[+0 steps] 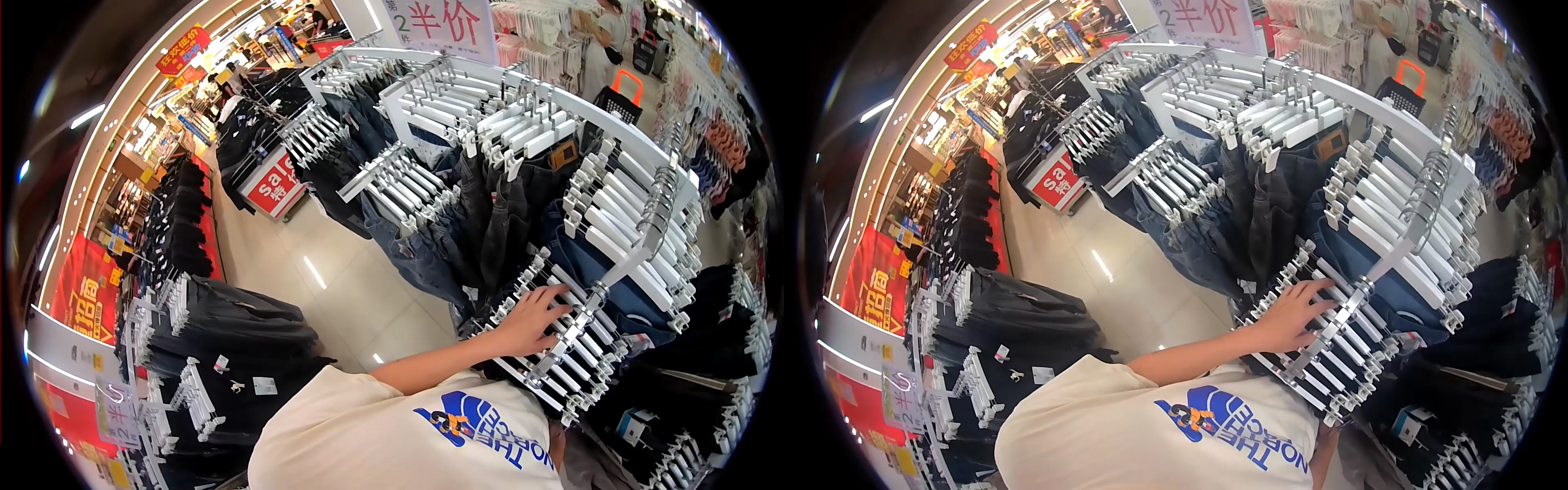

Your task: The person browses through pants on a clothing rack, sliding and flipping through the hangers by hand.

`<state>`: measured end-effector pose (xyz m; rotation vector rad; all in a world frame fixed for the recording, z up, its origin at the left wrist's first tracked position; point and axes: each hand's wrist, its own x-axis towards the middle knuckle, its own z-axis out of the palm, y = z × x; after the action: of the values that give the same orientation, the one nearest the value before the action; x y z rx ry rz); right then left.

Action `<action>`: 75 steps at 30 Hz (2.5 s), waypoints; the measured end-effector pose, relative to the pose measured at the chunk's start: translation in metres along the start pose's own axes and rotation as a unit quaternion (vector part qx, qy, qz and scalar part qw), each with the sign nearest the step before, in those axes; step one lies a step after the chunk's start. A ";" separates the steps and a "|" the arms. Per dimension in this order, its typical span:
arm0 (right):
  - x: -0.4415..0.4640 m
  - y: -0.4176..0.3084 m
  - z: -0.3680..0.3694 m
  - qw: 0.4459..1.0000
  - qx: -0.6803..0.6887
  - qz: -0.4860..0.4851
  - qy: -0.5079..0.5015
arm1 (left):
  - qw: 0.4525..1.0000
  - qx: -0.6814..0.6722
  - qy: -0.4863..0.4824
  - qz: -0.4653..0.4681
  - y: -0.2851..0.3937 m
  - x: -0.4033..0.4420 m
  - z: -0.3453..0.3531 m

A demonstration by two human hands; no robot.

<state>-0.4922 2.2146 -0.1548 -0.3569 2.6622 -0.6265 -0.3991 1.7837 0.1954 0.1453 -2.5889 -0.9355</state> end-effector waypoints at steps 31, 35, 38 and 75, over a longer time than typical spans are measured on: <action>-0.113 -0.317 -0.183 0.717 0.571 0.087 0.390 | 0.987 0.115 0.071 0.088 -0.026 -0.002 0.004; -0.119 -0.358 -0.180 0.803 0.459 -0.023 0.378 | 0.988 0.109 0.061 0.092 -0.023 -0.005 0.001; -0.112 -0.373 -0.175 0.862 0.234 -0.134 0.430 | 0.987 0.120 0.062 0.088 -0.022 -0.005 0.002; -0.100 -0.333 -0.174 0.905 0.184 -0.272 0.271 | 0.968 0.180 0.167 0.043 0.011 -0.065 0.008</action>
<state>-0.4234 2.0231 0.1772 -0.9459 2.8423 -1.5784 -0.3421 1.8109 0.1761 0.2616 -2.3964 -0.3628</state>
